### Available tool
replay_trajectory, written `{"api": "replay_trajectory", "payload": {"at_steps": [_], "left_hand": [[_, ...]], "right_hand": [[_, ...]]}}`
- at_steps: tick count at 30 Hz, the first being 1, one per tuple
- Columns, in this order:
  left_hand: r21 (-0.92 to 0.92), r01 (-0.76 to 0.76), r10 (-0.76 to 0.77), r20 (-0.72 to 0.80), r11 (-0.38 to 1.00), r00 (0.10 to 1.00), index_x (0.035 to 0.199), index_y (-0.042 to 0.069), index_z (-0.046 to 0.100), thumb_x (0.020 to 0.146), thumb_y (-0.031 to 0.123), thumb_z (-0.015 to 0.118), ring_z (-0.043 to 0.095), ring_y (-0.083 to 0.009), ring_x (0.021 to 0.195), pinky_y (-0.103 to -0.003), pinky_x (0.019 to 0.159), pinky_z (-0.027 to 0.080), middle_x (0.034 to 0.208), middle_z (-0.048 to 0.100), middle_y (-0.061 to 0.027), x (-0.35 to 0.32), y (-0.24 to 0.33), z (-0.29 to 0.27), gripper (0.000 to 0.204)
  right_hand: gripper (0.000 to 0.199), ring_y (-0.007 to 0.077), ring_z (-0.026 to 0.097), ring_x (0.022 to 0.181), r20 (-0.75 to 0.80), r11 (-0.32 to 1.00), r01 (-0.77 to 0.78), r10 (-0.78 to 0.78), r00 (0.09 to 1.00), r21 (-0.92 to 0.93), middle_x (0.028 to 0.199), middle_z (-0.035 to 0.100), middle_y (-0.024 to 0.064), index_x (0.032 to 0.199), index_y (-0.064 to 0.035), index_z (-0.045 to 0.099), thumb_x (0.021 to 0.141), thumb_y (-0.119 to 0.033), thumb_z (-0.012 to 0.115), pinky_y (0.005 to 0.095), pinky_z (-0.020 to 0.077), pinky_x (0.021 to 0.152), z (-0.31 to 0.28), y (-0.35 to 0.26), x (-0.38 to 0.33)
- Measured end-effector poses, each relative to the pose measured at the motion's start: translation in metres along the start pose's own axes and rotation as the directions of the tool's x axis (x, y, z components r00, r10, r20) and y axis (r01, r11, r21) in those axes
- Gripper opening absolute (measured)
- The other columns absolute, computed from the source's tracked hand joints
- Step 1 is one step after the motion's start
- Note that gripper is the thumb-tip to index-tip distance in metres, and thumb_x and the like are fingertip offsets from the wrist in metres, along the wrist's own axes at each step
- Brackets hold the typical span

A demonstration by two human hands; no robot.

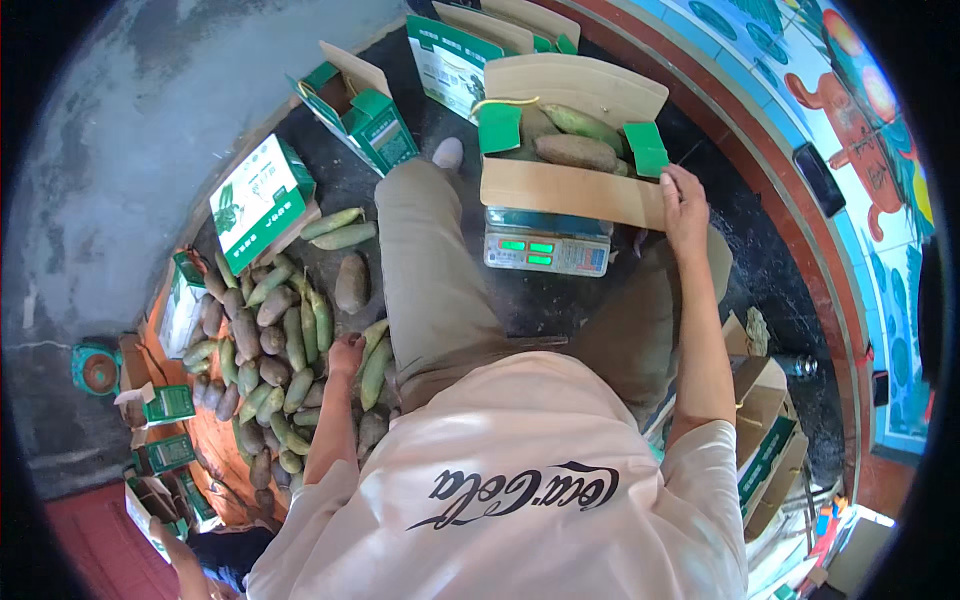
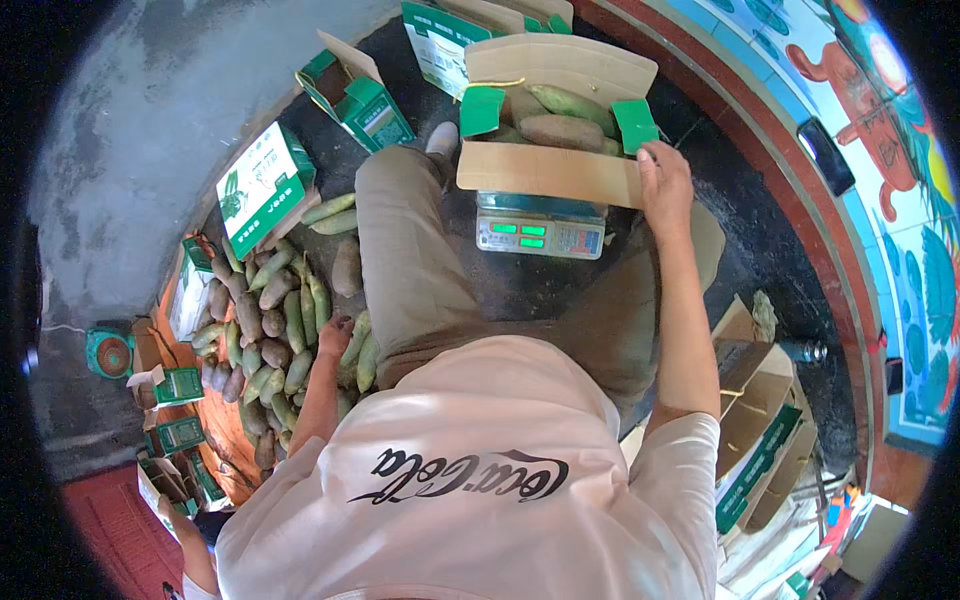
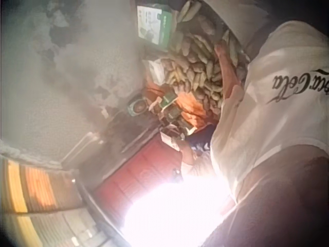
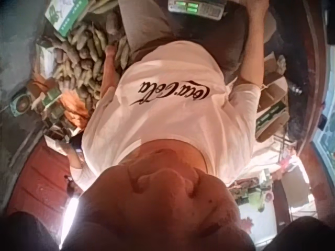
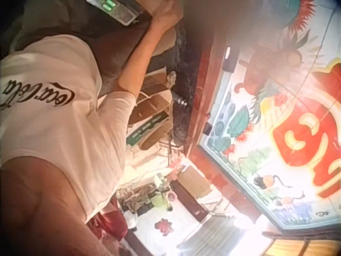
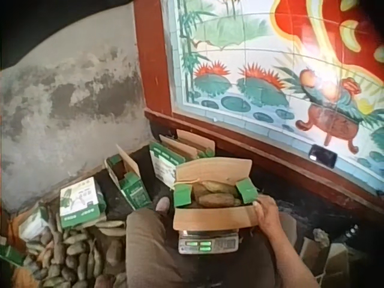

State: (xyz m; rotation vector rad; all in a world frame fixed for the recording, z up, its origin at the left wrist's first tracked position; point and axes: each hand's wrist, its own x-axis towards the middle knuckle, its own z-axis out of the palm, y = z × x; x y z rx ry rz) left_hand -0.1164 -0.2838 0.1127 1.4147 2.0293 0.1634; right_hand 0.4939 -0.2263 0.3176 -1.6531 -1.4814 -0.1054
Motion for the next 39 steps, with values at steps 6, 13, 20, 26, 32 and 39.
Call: {"api": "replay_trajectory", "payload": {"at_steps": [6, 13, 20, 26, 32, 39], "left_hand": [[-0.221, -0.072, 0.085, 0.046, 0.973, 0.995, 0.108, 0.001, 0.063, 0.083, 0.026, 0.062, 0.066, -0.0251, 0.082, -0.034, 0.076, 0.049, 0.089, 0.068, -0.0161, 0.02, 0.018, 0.019, 0.036], [-0.305, -0.257, 0.269, -0.003, 0.917, 0.963, 0.106, -0.001, 0.062, 0.086, 0.022, 0.06, 0.066, -0.0236, 0.08, -0.034, 0.076, 0.049, 0.092, 0.067, -0.0177, 0.019, 0.075, 0.006, 0.031], [-0.313, -0.241, 0.225, -0.085, 0.919, 0.971, 0.104, -0.005, 0.058, 0.089, 0.011, 0.055, 0.062, -0.0182, 0.078, -0.028, 0.07, 0.049, 0.091, 0.065, -0.012, 0.02, 0.087, -0.029, 0.022], [-0.307, -0.279, 0.264, -0.09, 0.91, 0.96, 0.109, -0.005, 0.056, 0.09, 0.011, 0.055, 0.062, -0.0162, 0.08, -0.026, 0.07, 0.048, 0.093, 0.066, -0.0099, 0.056, 0.093, -0.044, 0.025], [-0.414, -0.384, 0.326, -0.206, 0.825, 0.923, 0.108, -0.003, 0.057, 0.091, 0.01, 0.054, 0.062, -0.0149, 0.081, -0.027, 0.072, 0.048, 0.093, 0.065, -0.0083, 0.07, 0.099, -0.064, 0.022], [-0.21, -0.521, 0.427, -0.367, 0.827, 0.826, 0.109, -0.005, 0.057, 0.091, 0.008, 0.053, 0.061, -0.0161, 0.087, -0.028, 0.079, 0.048, 0.098, 0.063, -0.009, 0.03, 0.184, -0.103, 0.023]], "right_hand": [[0.024, 0.0229, 0.06, 0.099, -0.019, 0.994, -0.112, 0.111, 0.994, -0.019, 0.105, 0.064, 0.0128, 0.103, -0.0024, 0.064, 0.09, -0.022, 0.059, 0.0312, 0.0451, 0.088, -0.056, -0.003, 0.002], [0.03, 0.0196, 0.061, 0.096, -0.188, 0.96, -0.276, 0.263, 0.946, -0.047, 0.105, 0.065, 0.0124, 0.104, -0.0015, 0.065, 0.091, -0.028, 0.057, 0.0311, 0.0459, 0.085, -0.139, 0.014, 0.001], [0.026, 0.0341, 0.057, 0.098, -0.109, 0.829, -0.434, 0.424, 0.899, -0.353, 0.099, 0.063, 0.0168, 0.095, -0.0028, 0.066, 0.084, -0.026, 0.061, 0.0403, 0.0451, 0.086, -0.1, 0.062, -0.109], [0.045, 0.03, 0.048, 0.113, -0.163, 0.47, -0.471, 0.558, 0.814, -0.746, 0.119, 0.055, 0.0107, 0.114, -0.0103, 0.057, 0.075, -0.027, 0.07, 0.0419, 0.0385, 0.093, -0.13, 0.114, -0.22], [0.073, 0.0261, 0.041, 0.124, -0.567, -0.06, -0.698, 0.634, 0.525, -0.714, 0.134, 0.044, 0.0066, 0.135, -0.0203, 0.036, 0.072, -0.026, 0.073, 0.0411, 0.0396, 0.095, -0.181, 0.139, -0.289], [0.078, 0.033, 0.046, 0.118, -0.608, -0.228, -0.739, 0.738, 0.294, -0.634, 0.129, 0.049, 0.0128, 0.14, -0.0163, 0.027, 0.077, -0.03, 0.071, 0.0459, 0.0379, 0.096, -0.187, 0.13, -0.306]]}}
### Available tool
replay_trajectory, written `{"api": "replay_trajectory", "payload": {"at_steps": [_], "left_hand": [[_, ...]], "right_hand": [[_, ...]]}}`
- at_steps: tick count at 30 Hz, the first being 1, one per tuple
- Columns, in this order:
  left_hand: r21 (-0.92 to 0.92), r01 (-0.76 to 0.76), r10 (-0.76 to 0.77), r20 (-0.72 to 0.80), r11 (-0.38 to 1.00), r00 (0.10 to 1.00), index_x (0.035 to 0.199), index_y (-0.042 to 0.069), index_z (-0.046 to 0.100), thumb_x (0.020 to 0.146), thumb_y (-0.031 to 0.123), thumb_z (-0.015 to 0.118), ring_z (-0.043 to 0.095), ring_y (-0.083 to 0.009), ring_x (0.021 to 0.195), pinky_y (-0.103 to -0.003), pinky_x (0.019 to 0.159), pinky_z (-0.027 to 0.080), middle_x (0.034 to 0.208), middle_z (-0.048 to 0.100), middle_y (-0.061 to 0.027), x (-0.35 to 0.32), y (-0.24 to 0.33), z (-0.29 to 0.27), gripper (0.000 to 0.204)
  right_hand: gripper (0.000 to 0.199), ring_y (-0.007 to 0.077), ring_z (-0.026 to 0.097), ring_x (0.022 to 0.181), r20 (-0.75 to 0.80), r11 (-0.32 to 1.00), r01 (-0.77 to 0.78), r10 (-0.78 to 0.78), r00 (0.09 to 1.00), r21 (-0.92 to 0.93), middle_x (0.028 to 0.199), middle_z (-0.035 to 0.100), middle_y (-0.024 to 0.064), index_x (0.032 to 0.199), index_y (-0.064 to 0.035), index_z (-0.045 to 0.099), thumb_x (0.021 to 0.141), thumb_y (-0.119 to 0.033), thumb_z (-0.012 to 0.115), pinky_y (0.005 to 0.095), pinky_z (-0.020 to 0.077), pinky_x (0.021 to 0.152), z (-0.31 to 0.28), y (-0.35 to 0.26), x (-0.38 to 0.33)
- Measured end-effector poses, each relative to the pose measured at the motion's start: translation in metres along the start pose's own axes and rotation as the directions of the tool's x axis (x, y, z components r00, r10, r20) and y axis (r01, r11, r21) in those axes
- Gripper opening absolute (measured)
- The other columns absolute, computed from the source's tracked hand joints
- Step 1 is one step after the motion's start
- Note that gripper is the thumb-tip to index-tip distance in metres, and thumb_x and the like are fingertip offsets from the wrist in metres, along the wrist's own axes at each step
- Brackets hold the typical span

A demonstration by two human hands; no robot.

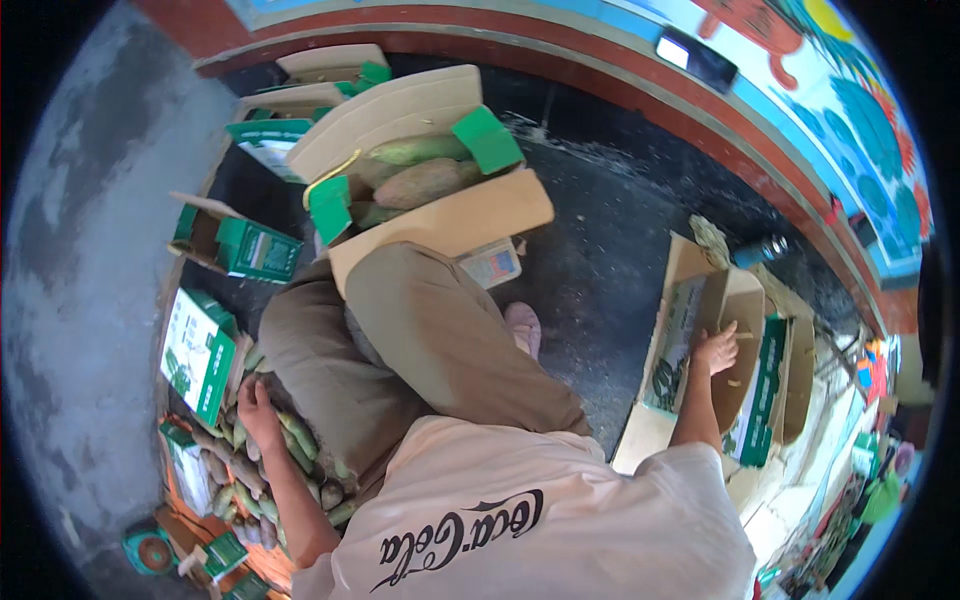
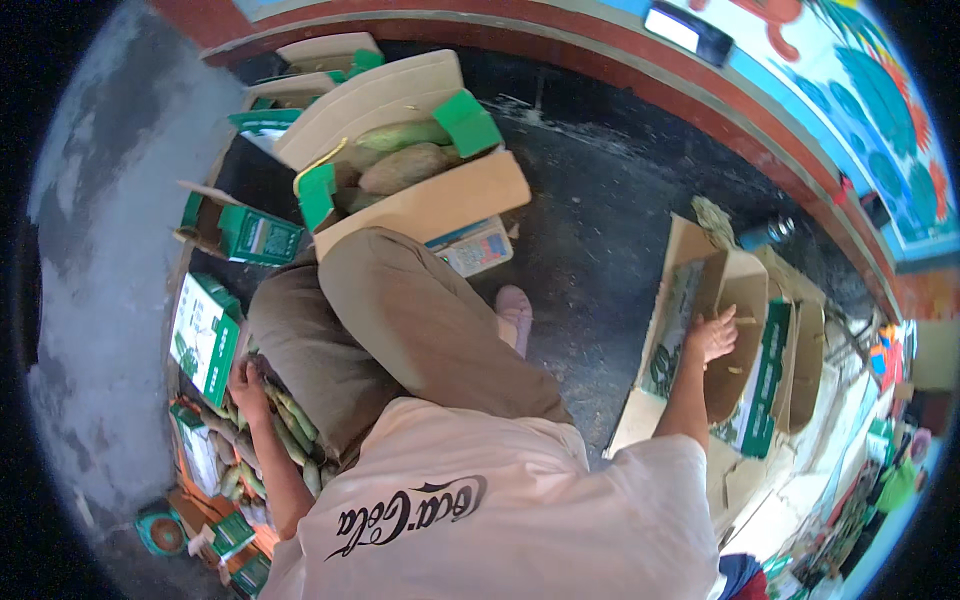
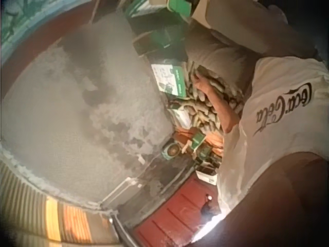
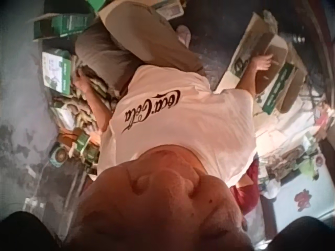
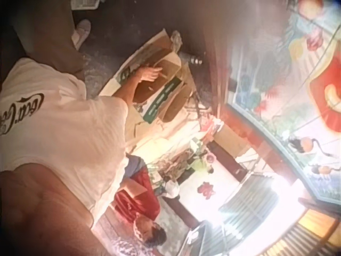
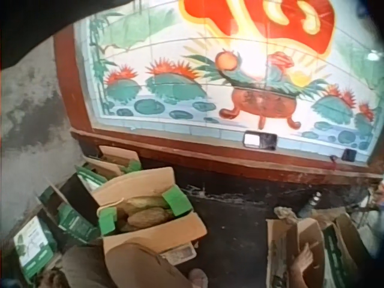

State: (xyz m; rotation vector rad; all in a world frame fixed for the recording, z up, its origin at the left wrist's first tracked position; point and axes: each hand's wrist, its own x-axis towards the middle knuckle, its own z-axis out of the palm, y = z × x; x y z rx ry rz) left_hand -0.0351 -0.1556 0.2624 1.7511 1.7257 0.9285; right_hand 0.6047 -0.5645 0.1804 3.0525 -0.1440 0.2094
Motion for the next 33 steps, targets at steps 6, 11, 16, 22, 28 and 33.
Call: {"api": "replay_trajectory", "payload": {"at_steps": [6, 11, 16, 22, 28, 33], "left_hand": [[-0.209, -0.179, 0.165, -0.085, 0.961, 0.983, 0.109, -0.005, 0.058, 0.09, 0.005, 0.054, 0.06, -0.0161, 0.093, -0.027, 0.087, 0.045, 0.101, 0.063, -0.0099, 0.03, 0.096, 0.013, 0.022], [-0.256, -0.265, 0.279, 0.018, 0.93, 0.96, 0.107, 0.0, 0.06, 0.089, 0.001, 0.054, 0.06, -0.0136, 0.095, -0.027, 0.086, 0.045, 0.102, 0.065, -0.0078, 0.036, 0.162, 0.045, 0.02], [-0.242, -0.297, 0.317, 0.048, 0.924, 0.947, 0.104, 0.001, 0.062, 0.086, 0.002, 0.057, 0.06, -0.0152, 0.095, -0.029, 0.086, 0.046, 0.098, 0.066, -0.0074, 0.028, 0.182, 0.058, 0.019], [-0.208, -0.39, 0.414, 0.091, 0.897, 0.906, 0.102, 0.002, 0.063, 0.086, 0.005, 0.058, 0.06, -0.0176, 0.093, -0.03, 0.085, 0.046, 0.1, 0.065, -0.0088, 0.026, 0.19, 0.064, 0.018], [-0.131, -0.575, 0.589, 0.128, 0.808, 0.798, 0.105, 0.004, 0.061, 0.075, 0.009, 0.068, 0.059, -0.0313, 0.096, -0.037, 0.086, 0.047, 0.1, 0.063, -0.0151, 0.029, 0.226, 0.087, 0.031], [-0.01, -0.689, 0.674, 0.22, 0.725, 0.706, 0.114, 0.005, 0.056, 0.072, 0.014, 0.071, 0.055, -0.0313, 0.105, -0.042, 0.094, 0.041, 0.11, 0.06, -0.0134, 0.036, 0.245, 0.122, 0.046]], "right_hand": [[0.076, 0.0376, 0.04, 0.122, -0.395, 0.503, 0.786, -0.681, 0.616, 0.359, 0.131, 0.044, 0.0184, 0.135, -0.0075, 0.038, 0.068, -0.012, 0.074, 0.0459, 0.0312, 0.101, -0.044, -0.121, -0.037], [0.072, 0.0379, 0.032, 0.128, -0.456, 0.055, 0.948, -0.867, 0.201, 0.313, 0.133, 0.039, 0.0171, 0.126, -0.0116, 0.046, 0.062, -0.014, 0.076, 0.0505, 0.0271, 0.104, -0.094, -0.246, -0.125], [0.057, 0.0371, 0.032, 0.128, -0.57, 0.218, 0.94, -0.751, 0.333, 0.262, 0.133, 0.04, 0.017, 0.12, -0.0142, 0.052, 0.067, -0.013, 0.07, 0.0549, 0.0242, 0.105, -0.1, -0.297, -0.127], [0.03, 0.0301, 0.049, 0.112, -0.577, 0.043, 0.977, -0.801, 0.158, 0.207, 0.11, 0.057, 0.0099, 0.098, -0.0101, 0.062, 0.068, -0.009, 0.064, 0.0489, 0.033, 0.097, -0.121, -0.329, -0.088], [0.024, 0.0327, 0.063, 0.075, -0.238, 0.144, 0.766, -0.901, 0.364, 0.626, 0.08, 0.065, 0.0154, 0.083, -0.0035, 0.065, 0.07, -0.021, 0.074, 0.0403, 0.0485, 0.069, -0.191, -0.358, -0.082], [0.027, 0.0315, 0.064, 0.08, -0.261, 0.097, 0.887, -0.937, 0.235, 0.451, 0.083, 0.065, 0.0153, 0.084, -0.0035, 0.066, 0.07, -0.024, 0.075, 0.0397, 0.0493, 0.072, -0.216, -0.373, -0.083]]}}
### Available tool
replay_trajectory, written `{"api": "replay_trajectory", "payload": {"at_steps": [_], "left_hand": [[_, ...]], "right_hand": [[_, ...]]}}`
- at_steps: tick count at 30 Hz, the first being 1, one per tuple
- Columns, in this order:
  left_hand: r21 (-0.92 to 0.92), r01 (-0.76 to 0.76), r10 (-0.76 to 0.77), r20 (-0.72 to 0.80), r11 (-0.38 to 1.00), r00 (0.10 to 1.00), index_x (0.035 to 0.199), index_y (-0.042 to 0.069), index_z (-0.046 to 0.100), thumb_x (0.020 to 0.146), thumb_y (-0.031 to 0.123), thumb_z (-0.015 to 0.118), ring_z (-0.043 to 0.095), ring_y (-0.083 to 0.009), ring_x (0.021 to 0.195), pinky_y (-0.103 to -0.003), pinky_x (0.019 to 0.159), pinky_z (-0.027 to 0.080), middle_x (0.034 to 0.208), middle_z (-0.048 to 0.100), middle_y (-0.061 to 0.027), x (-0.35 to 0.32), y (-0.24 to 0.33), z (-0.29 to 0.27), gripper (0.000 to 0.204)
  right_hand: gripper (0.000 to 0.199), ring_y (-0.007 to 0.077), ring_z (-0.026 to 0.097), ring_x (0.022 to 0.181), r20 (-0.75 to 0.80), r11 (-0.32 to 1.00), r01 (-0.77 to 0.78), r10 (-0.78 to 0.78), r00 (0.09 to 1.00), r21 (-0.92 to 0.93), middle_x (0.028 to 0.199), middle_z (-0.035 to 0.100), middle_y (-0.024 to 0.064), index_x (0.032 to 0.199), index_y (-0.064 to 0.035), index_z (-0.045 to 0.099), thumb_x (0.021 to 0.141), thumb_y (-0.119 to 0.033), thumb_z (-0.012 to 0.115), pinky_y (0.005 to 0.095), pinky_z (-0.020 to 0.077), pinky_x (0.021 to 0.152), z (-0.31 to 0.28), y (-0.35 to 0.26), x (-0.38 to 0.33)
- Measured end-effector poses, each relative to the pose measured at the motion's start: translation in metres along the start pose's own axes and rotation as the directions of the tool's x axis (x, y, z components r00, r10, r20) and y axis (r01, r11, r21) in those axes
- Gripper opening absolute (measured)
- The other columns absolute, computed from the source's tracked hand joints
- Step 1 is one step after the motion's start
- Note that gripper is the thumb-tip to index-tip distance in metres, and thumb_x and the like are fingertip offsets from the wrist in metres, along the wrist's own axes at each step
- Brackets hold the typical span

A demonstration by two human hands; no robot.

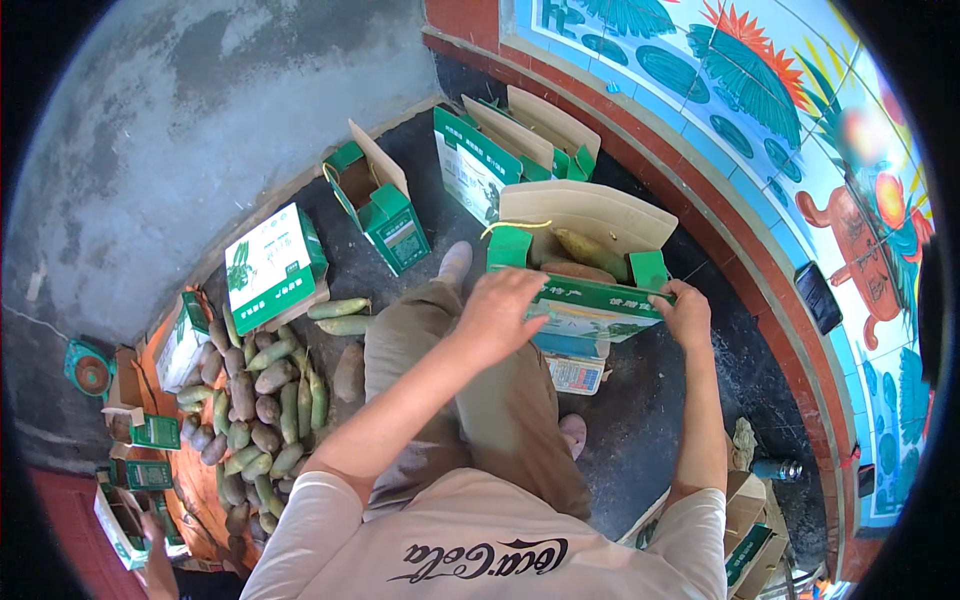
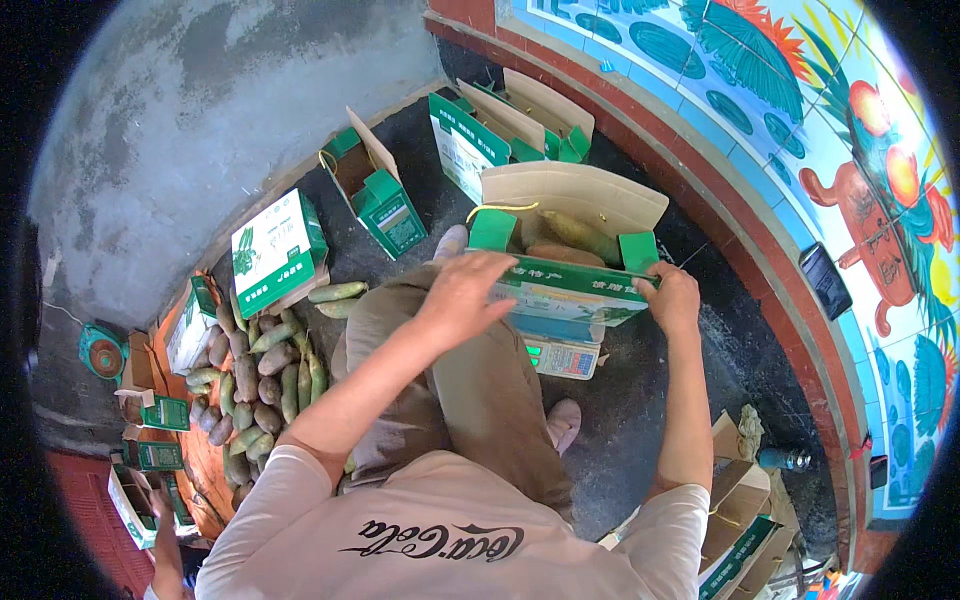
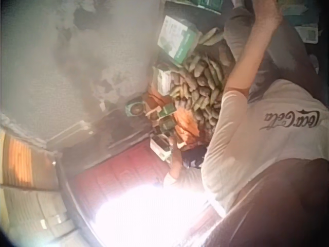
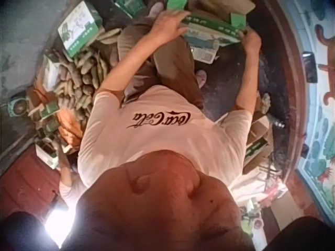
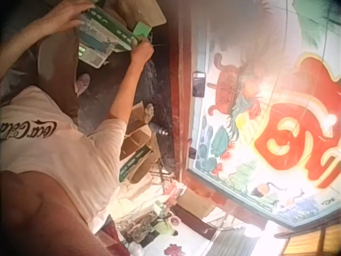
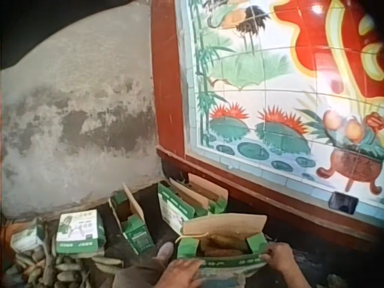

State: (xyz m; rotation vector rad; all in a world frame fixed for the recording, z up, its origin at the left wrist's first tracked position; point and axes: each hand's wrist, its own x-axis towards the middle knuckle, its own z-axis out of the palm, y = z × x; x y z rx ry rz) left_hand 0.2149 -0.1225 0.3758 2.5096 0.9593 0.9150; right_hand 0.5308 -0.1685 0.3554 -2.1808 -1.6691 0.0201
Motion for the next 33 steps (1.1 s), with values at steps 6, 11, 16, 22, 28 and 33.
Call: {"api": "replay_trajectory", "payload": {"at_steps": [6, 11, 16, 22, 28, 33], "left_hand": [[0.244, 0.007, -0.013, 0.023, 0.97, 1.0, 0.116, 0.008, 0.054, 0.069, 0.015, 0.073, 0.054, -0.0298, 0.106, -0.043, 0.096, 0.038, 0.112, 0.059, -0.0121, 0.019, -0.013, 0.029, 0.052], [0.274, 0.086, -0.14, 0.187, 0.958, 0.972, 0.092, 0.008, 0.063, 0.068, 0.017, 0.073, 0.059, -0.0292, 0.088, -0.041, 0.084, 0.044, 0.087, 0.064, -0.01, 0.022, -0.021, 0.044, 0.027], [0.237, 0.032, -0.073, 0.165, 0.971, 0.983, 0.085, 0.006, 0.066, 0.068, 0.017, 0.073, 0.06, -0.0305, 0.083, -0.04, 0.073, 0.048, 0.082, 0.064, -0.01, 0.02, -0.021, 0.052, 0.021], [0.277, -0.001, -0.064, 0.227, 0.961, 0.972, 0.076, 0.006, 0.063, 0.067, 0.013, 0.073, 0.058, -0.0309, 0.079, -0.041, 0.07, 0.047, 0.077, 0.061, -0.0105, 0.018, -0.022, 0.046, 0.015], [0.282, -0.127, 0.061, 0.231, 0.951, 0.971, 0.069, 0.006, 0.059, 0.065, 0.014, 0.073, 0.056, -0.0303, 0.074, -0.042, 0.065, 0.045, 0.071, 0.058, -0.0099, 0.015, -0.012, 0.053, 0.017], [0.291, -0.227, 0.161, 0.235, 0.929, 0.959, 0.07, 0.007, 0.06, 0.064, 0.01, 0.073, 0.055, -0.0296, 0.072, -0.04, 0.063, 0.042, 0.07, 0.057, -0.0085, 0.018, 0.016, 0.057, 0.014]], "right_hand": [[0.029, 0.0323, 0.061, 0.091, -0.124, 0.948, 0.249, -0.228, 0.966, 0.196, 0.095, 0.064, 0.0158, 0.093, -0.0036, 0.065, 0.073, -0.024, 0.072, 0.0394, 0.0477, 0.079, 0.012, -0.032, 0.033], [0.047, 0.0341, 0.056, 0.1, -0.4, 0.932, 0.359, -0.351, 0.846, -0.058, 0.105, 0.06, 0.0162, 0.111, -0.0054, 0.058, 0.069, -0.019, 0.073, 0.0447, 0.0408, 0.09, 0.041, -0.044, 0.085], [0.047, 0.0284, 0.058, 0.094, -0.343, 0.944, 0.274, -0.323, 0.882, -0.186, 0.094, 0.062, 0.0095, 0.108, -0.0116, 0.058, 0.065, -0.024, 0.071, 0.0456, 0.0398, 0.085, 0.094, -0.033, 0.137], [0.011, 0.0247, 0.062, 0.08, -0.096, 0.941, 0.269, -0.293, 0.951, -0.206, 0.082, 0.065, 0.0085, 0.071, -0.0119, 0.065, 0.071, -0.022, 0.062, 0.0367, 0.0521, 0.067, 0.108, -0.052, 0.135], [0.01, 0.0218, 0.062, 0.078, -0.176, 0.893, 0.371, -0.42, 0.89, -0.255, 0.076, 0.062, 0.0059, 0.069, -0.0116, 0.064, 0.072, -0.016, 0.056, 0.0346, 0.0509, 0.064, 0.089, -0.047, 0.087], [0.008, 0.0226, 0.061, 0.075, -0.303, 0.91, 0.366, -0.41, 0.86, -0.194, 0.072, 0.06, 0.0051, 0.069, -0.0111, 0.063, 0.071, -0.017, 0.058, 0.0351, 0.0503, 0.062, 0.055, -0.02, 0.039]]}}
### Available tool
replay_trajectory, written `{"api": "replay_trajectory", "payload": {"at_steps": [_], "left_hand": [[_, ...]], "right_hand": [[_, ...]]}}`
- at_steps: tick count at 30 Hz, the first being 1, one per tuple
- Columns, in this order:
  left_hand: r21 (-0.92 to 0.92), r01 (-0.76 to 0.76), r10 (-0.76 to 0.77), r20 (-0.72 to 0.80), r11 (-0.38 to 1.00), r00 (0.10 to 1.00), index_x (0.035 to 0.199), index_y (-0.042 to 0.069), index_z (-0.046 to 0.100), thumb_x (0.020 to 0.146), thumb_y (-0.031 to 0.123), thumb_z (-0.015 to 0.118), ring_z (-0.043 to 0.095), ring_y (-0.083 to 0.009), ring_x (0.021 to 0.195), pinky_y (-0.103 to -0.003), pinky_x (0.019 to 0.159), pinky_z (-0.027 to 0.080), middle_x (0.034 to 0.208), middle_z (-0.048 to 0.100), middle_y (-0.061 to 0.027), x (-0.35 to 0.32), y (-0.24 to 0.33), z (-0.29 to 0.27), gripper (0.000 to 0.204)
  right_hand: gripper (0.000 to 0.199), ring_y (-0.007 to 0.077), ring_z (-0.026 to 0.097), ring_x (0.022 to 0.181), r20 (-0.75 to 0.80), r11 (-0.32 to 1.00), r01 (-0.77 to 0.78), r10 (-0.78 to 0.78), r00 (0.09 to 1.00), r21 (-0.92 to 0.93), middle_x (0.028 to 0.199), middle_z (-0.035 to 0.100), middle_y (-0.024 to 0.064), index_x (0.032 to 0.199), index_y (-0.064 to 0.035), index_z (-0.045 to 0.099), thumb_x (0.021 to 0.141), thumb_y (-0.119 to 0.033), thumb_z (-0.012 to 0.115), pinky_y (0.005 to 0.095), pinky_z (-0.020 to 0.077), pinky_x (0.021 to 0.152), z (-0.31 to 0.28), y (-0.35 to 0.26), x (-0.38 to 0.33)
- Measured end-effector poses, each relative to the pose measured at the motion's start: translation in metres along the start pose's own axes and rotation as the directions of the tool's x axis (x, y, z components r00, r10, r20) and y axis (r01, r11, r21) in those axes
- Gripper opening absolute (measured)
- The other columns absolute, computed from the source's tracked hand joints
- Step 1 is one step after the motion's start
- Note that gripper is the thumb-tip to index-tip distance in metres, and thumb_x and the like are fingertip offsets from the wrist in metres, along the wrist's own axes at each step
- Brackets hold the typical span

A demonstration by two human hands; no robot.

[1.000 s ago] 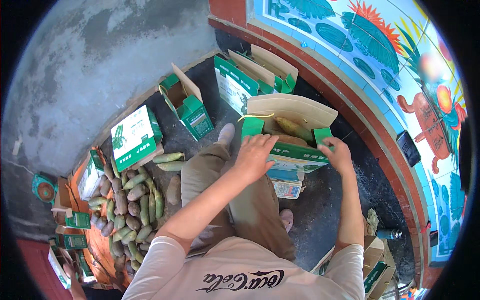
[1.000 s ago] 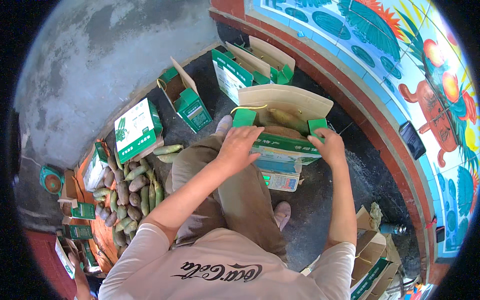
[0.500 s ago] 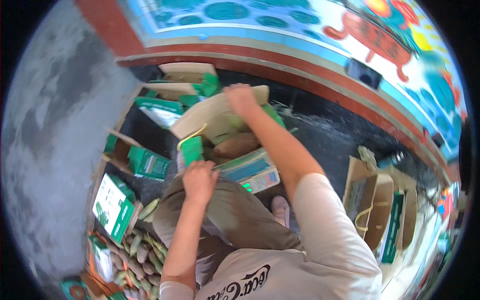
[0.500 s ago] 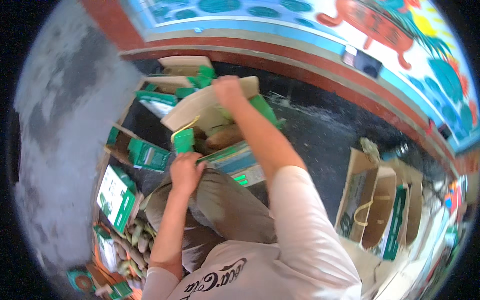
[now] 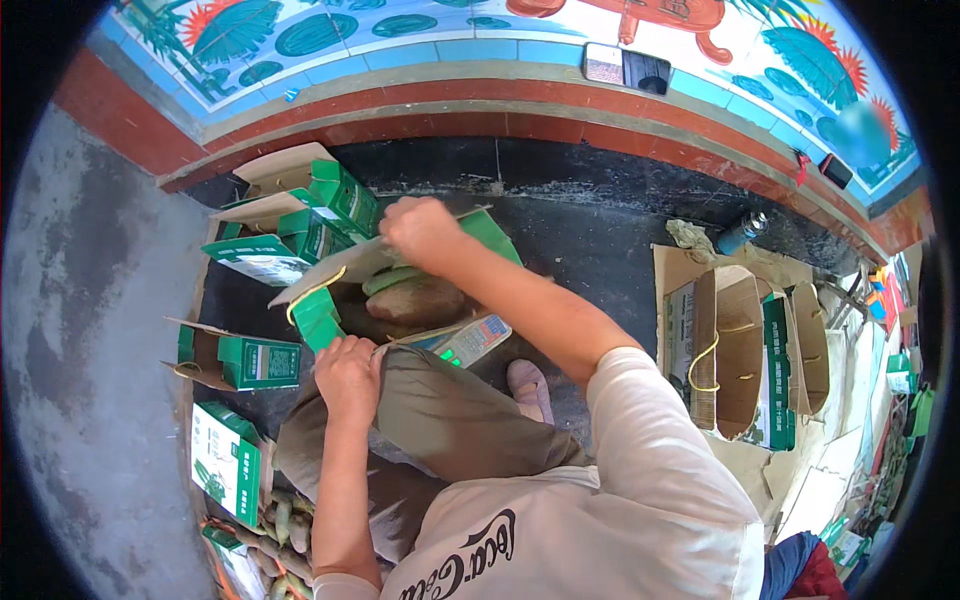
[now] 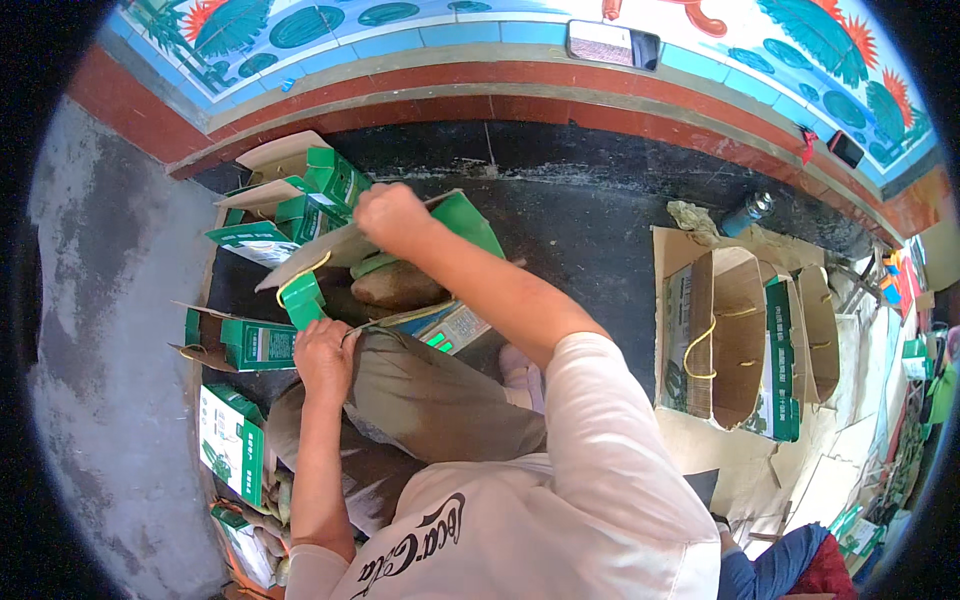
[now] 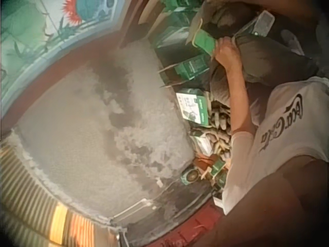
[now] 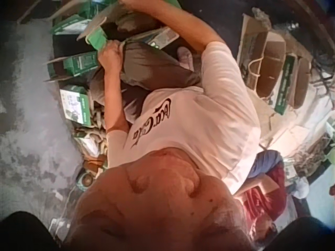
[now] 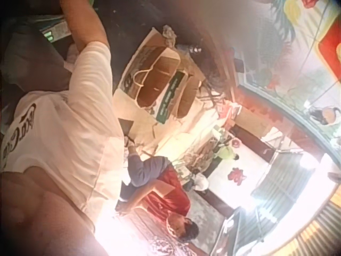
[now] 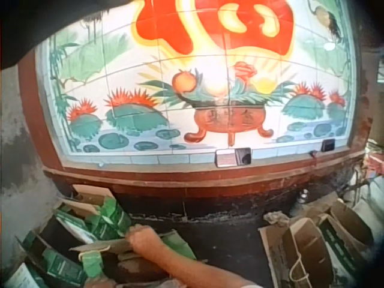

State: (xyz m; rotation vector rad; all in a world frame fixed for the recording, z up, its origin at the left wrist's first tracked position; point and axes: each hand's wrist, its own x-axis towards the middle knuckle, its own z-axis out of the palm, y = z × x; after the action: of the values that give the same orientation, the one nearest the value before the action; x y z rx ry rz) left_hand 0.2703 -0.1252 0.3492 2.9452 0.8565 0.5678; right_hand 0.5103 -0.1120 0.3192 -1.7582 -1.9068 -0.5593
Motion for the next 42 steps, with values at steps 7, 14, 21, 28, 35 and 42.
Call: {"api": "replay_trajectory", "payload": {"at_steps": [7, 14, 21, 28, 35, 42], "left_hand": [[-0.017, -0.425, 0.422, -0.083, 0.905, 0.903, 0.063, 0.012, 0.055, 0.066, 0.01, 0.06, 0.054, -0.0216, 0.071, -0.037, 0.064, 0.039, 0.067, 0.053, -0.0031, 0.043, 0.051, -0.013, 0.006], [-0.094, -0.692, 0.697, 0.032, 0.716, 0.716, 0.059, 0.016, 0.06, 0.066, 0.013, 0.058, 0.059, -0.0189, 0.072, -0.04, 0.079, 0.042, 0.063, 0.059, -0.0013, 0.071, 0.143, 0.055, 0.008], [-0.306, -0.675, 0.606, -0.296, 0.672, 0.738, 0.065, 0.017, 0.056, 0.071, 0.016, 0.058, 0.057, -0.0189, 0.074, -0.048, 0.092, 0.038, 0.065, 0.055, 0.0002, 0.1, 0.207, 0.035, 0.007], [-0.295, -0.272, 0.222, -0.193, 0.916, 0.956, 0.097, 0.009, 0.064, 0.075, 0.015, 0.066, 0.059, -0.0266, 0.095, -0.049, 0.101, 0.033, 0.094, 0.063, -0.0099, 0.056, 0.066, 0.003, 0.023], [-0.126, 0.092, -0.11, -0.142, 0.988, 0.984, 0.106, 0.004, 0.061, 0.083, 0.009, 0.06, 0.056, -0.034, 0.1, -0.045, 0.096, 0.038, 0.102, 0.062, -0.0156, -0.024, -0.04, -0.011, 0.024], [0.019, 0.21, -0.198, -0.26, 0.978, 0.945, 0.11, -0.001, 0.057, 0.089, 0.012, 0.054, 0.055, -0.0338, 0.101, -0.044, 0.098, 0.037, 0.109, 0.06, -0.0148, -0.066, -0.082, -0.019, 0.025]], "right_hand": [[0.018, 0.0327, 0.06, 0.078, -0.003, 0.889, -0.457, 0.457, 0.889, -0.012, 0.078, 0.06, 0.0122, 0.075, -0.0067, 0.061, 0.079, -0.025, 0.061, 0.0437, 0.0487, 0.066, -0.102, 0.052, -0.104], [0.029, 0.0367, 0.061, 0.081, -0.04, 0.489, -0.839, 0.858, 0.512, -0.239, 0.088, 0.063, 0.018, 0.086, -0.0012, 0.064, 0.083, -0.03, 0.063, 0.044, 0.0482, 0.071, -0.177, 0.054, -0.272], [0.038, 0.0388, 0.063, 0.08, -0.059, 0.095, -0.762, 0.983, 0.172, -0.64, 0.092, 0.064, 0.0201, 0.089, -0.0007, 0.063, 0.087, -0.038, 0.056, 0.0464, 0.0503, 0.069, -0.204, 0.086, -0.453], [0.046, 0.0422, 0.06, 0.083, 0.104, 0.216, -0.78, 0.976, 0.192, -0.588, 0.086, 0.063, 0.0257, 0.099, -0.0019, 0.06, 0.095, -0.043, 0.04, 0.0515, 0.046, 0.073, -0.222, 0.106, -0.48], [0.029, 0.0339, 0.058, 0.091, -0.29, 0.043, -0.87, 0.934, 0.209, -0.491, 0.096, 0.061, 0.0148, 0.109, -0.0099, 0.061, 0.087, -0.029, 0.057, 0.0426, 0.0463, 0.081, -0.257, 0.067, -0.487], [0.039, 0.031, 0.061, 0.095, 0.143, -0.196, -0.94, 0.96, -0.243, -0.279, 0.102, 0.064, 0.0192, 0.114, -0.0048, 0.058, 0.089, -0.035, 0.055, 0.0396, 0.0475, 0.082, -0.229, 0.057, -0.569]]}}
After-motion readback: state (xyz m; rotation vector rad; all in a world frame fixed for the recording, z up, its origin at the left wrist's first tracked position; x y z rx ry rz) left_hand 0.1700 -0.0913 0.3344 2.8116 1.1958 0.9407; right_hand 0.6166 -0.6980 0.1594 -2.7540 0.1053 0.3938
